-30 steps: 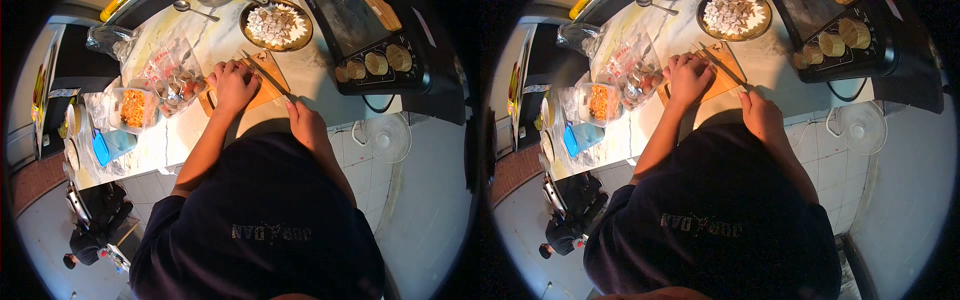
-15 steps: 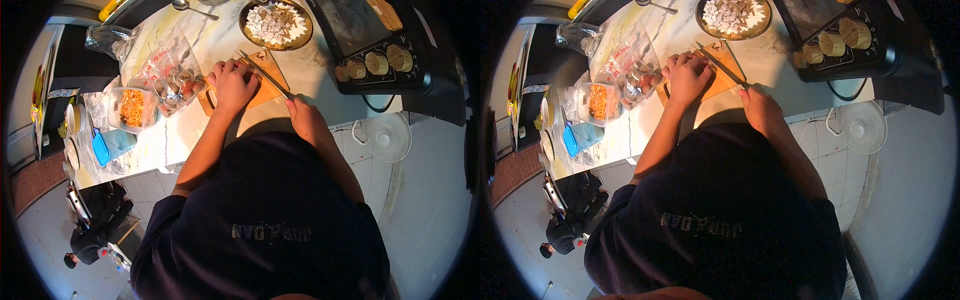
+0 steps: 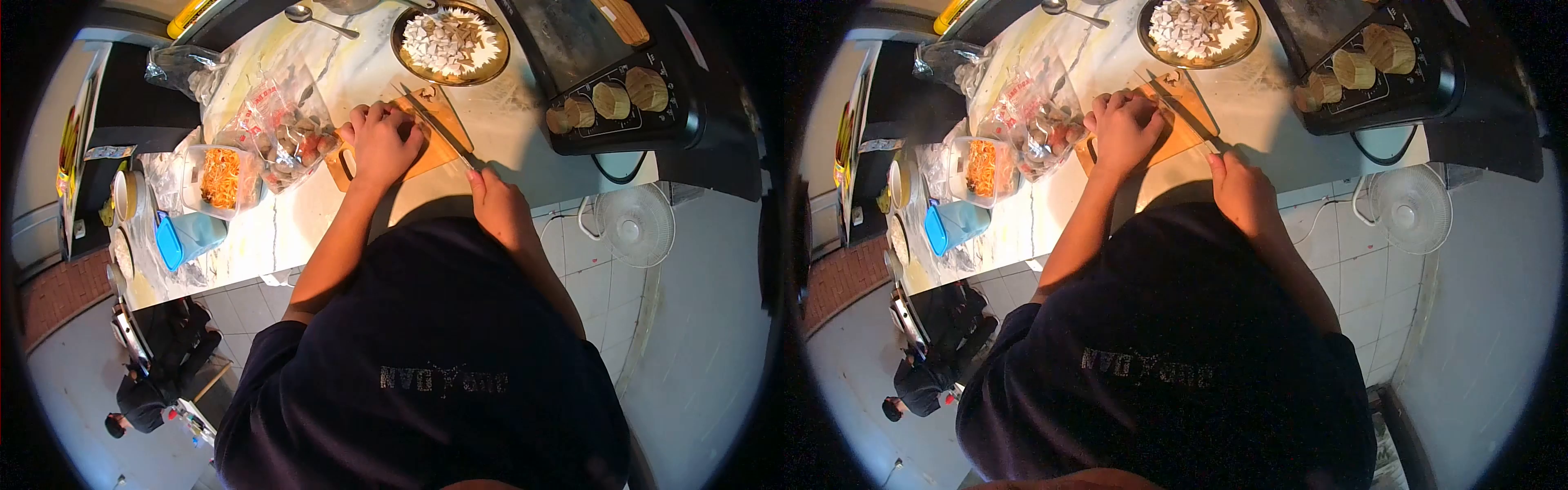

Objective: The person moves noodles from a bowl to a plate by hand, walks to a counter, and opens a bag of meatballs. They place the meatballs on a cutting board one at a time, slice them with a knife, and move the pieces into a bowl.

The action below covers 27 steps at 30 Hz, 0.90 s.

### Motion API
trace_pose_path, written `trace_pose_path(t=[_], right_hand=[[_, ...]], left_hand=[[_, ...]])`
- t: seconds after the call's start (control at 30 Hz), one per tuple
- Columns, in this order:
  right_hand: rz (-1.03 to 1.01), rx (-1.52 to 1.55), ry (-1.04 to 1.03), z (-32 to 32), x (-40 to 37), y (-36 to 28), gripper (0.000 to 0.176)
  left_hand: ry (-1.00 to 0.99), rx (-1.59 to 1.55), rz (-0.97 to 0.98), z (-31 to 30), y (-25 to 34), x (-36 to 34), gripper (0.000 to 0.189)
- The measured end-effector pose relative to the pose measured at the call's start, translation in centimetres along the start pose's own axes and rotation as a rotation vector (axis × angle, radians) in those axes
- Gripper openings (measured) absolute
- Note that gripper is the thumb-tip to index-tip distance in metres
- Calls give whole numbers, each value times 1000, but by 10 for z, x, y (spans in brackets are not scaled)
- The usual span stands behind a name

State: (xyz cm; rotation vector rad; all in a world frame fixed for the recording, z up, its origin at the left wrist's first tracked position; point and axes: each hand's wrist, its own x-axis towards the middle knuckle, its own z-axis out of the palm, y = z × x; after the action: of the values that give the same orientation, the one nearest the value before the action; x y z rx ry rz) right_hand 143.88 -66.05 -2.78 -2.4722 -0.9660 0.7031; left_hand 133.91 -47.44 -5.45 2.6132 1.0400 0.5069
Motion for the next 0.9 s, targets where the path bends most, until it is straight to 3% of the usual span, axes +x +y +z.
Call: trace_pose_path(t=[0.9], right_hand=[[-23,-15,-22,10,6,1,41]], left_hand=[[9,11,-3,5,-3,0,18]])
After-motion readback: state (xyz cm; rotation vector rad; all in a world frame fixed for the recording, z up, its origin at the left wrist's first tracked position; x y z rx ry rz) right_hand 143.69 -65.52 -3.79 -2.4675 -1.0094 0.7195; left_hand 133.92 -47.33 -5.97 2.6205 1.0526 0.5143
